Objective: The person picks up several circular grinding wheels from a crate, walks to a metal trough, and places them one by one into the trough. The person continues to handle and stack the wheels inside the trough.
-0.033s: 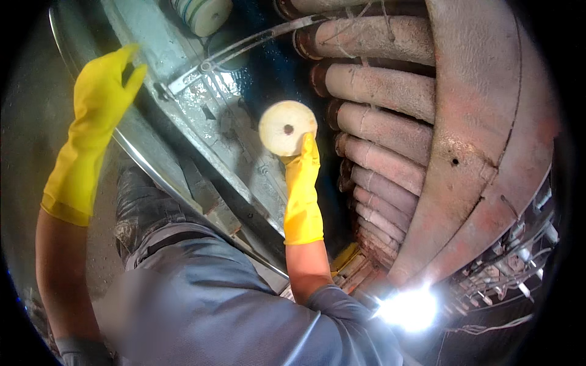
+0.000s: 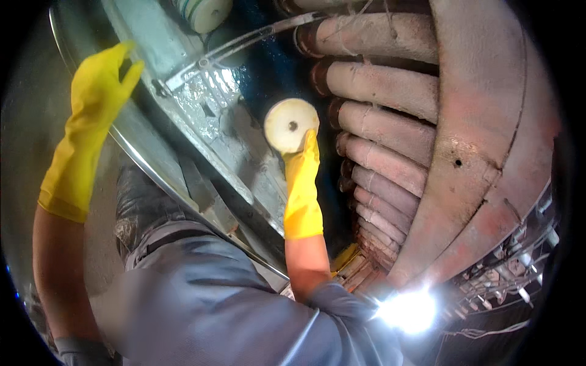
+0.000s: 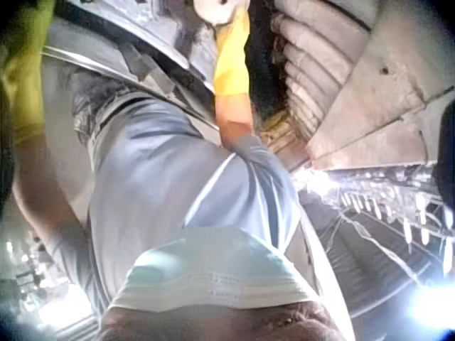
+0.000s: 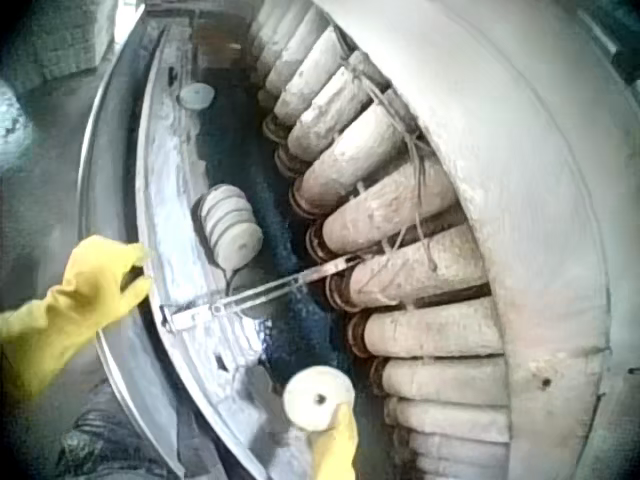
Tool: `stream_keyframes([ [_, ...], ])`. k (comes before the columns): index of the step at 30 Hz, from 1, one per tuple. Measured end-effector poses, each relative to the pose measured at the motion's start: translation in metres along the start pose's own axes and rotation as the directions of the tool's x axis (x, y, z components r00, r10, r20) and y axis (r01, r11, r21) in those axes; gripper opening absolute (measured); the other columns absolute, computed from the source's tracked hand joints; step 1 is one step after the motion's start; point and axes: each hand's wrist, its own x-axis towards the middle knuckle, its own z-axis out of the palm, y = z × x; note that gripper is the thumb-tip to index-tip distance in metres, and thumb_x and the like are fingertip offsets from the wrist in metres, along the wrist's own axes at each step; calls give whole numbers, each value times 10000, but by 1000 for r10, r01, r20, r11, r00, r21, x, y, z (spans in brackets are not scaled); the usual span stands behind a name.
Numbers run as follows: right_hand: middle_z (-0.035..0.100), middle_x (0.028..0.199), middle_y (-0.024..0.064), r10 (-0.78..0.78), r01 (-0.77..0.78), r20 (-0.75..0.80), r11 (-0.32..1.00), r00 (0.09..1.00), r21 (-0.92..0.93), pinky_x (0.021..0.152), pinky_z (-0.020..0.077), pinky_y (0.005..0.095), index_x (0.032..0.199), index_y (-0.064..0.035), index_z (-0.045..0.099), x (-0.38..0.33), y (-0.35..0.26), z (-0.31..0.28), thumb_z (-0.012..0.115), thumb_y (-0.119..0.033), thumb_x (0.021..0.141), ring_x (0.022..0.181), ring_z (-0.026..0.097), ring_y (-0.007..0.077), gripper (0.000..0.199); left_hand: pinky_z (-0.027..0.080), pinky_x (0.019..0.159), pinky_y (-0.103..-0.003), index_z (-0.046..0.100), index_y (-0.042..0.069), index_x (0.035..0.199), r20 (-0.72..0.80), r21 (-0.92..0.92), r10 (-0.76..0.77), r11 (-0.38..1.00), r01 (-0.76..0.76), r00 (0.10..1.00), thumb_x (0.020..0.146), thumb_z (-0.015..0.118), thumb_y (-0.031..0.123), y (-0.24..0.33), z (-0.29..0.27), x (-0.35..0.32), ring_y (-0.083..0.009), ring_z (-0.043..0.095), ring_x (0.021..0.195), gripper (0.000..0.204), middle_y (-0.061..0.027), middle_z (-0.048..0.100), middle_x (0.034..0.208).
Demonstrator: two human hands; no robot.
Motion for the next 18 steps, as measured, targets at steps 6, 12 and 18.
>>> stream_keyframes([
  [6, 565, 1539, 145, 251, -207, -90, 916, 964, 343, 1042, 572, 589, 1518, -96, 529, 119, 37, -50, 650, -607, 1007, 1343, 600, 393, 733, 564, 906, -416, 703, 68, 1314, 46, 128, -61, 990, 55, 997, 961, 739, 287, 14, 3, 7, -372, 729, 1062, 417, -172, 771, 1156],
  [12, 545, 1564, 123, 66, -49, -36, 929, 997, 367, 1091, 533, 590, 1530, -134, 529, 213, 79, -45, 575, -510, 1065, 1409, 540, 362, 600, 560, 943, -388, 698, 64, 1330, 95, 157, -121, 982, 105, 988, 987, 720, 311, 21, -2, 6, -339, 743, 1101, 422, -181, 772, 1168],
  [18, 458, 1648, 74, -36, -187, 218, 391, 975, 901, 1228, 395, 476, 1596, -192, 472, 324, 68, -45, 409, -445, 1136, 1483, 455, 262, 529, 563, 948, -358, 701, 60, 1329, 132, 219, -143, 969, 111, 981, 998, 720, 304, 20, 8, 18, -285, 756, 1111, 412, -166, 781, 1176],
])
